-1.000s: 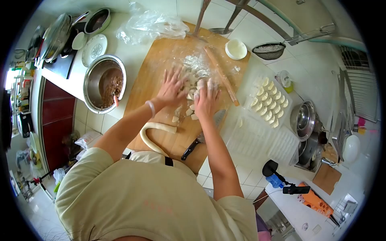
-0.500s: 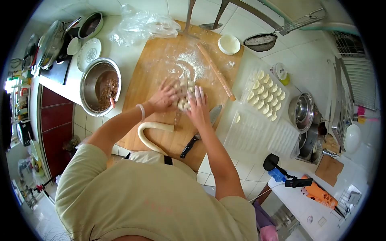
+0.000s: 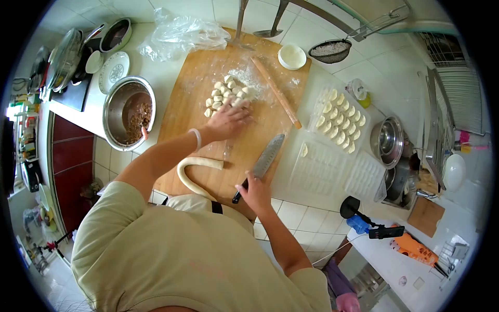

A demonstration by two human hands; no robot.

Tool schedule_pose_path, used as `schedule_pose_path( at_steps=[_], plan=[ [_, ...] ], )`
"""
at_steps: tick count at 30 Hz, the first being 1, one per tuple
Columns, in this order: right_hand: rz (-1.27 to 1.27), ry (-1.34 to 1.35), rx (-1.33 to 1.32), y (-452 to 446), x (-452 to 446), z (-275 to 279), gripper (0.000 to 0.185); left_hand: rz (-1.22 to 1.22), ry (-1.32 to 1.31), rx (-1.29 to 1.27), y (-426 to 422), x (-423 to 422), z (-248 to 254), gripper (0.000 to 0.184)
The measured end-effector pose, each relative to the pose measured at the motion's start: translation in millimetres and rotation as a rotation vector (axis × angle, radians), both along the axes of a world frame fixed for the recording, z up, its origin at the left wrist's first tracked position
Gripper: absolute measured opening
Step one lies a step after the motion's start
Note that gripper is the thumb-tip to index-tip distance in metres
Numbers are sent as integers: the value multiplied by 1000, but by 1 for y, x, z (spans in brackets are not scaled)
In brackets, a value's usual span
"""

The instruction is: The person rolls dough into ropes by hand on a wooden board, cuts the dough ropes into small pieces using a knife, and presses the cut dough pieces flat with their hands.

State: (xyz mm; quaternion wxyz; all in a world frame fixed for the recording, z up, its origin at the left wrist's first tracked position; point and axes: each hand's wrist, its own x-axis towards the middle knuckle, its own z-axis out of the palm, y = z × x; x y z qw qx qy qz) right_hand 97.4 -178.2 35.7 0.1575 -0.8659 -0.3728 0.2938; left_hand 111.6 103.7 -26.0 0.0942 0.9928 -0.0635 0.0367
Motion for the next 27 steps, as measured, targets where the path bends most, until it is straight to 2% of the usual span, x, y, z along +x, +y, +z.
schedule_pose_path(
  at_steps=[2,3,4,7,8,11,15,18,20,21,22,24,25,27],
  plan=[
    [34,-10,-91,-2,-9,-7,42,36,-41,46,11,-5,6,42],
    [0,-79,5,0,-11,-13,42,71,-81,89,16,-3,9,41],
    [-38,-146,95,-1,-15,-19,43,94,-73,12,17,8,13,42],
    [-48,-174,124,4,7,-32,42,105,-14,-14,17,42,26,42],
    [-60,-175,59,7,18,-33,40,149,-58,25,22,47,11,42],
    [-67,-222,-18,19,57,-28,36,227,-11,44,33,37,3,42],
    [-48,-323,54,36,101,-27,34,268,5,-24,35,-3,0,37],
    [-106,-349,69,70,119,-25,33,266,-103,-121,30,-25,-2,35],
    [-20,-425,284,106,124,-29,34,238,-249,-251,20,-28,7,32],
    [37,-426,336,130,128,-25,32,246,-252,-252,16,-29,13,32],
    [96,-428,391,153,134,-21,30,156,-219,-270,14,-29,19,30],
    [206,-489,344,185,144,-31,29,32,-165,-221,11,-37,15,26],
    [302,-552,296,195,147,-38,29,38,-166,-214,17,-43,8,26],
    [328,-589,264,197,149,-49,29,112,-183,-139,27,-58,-3,27]
  ],
)
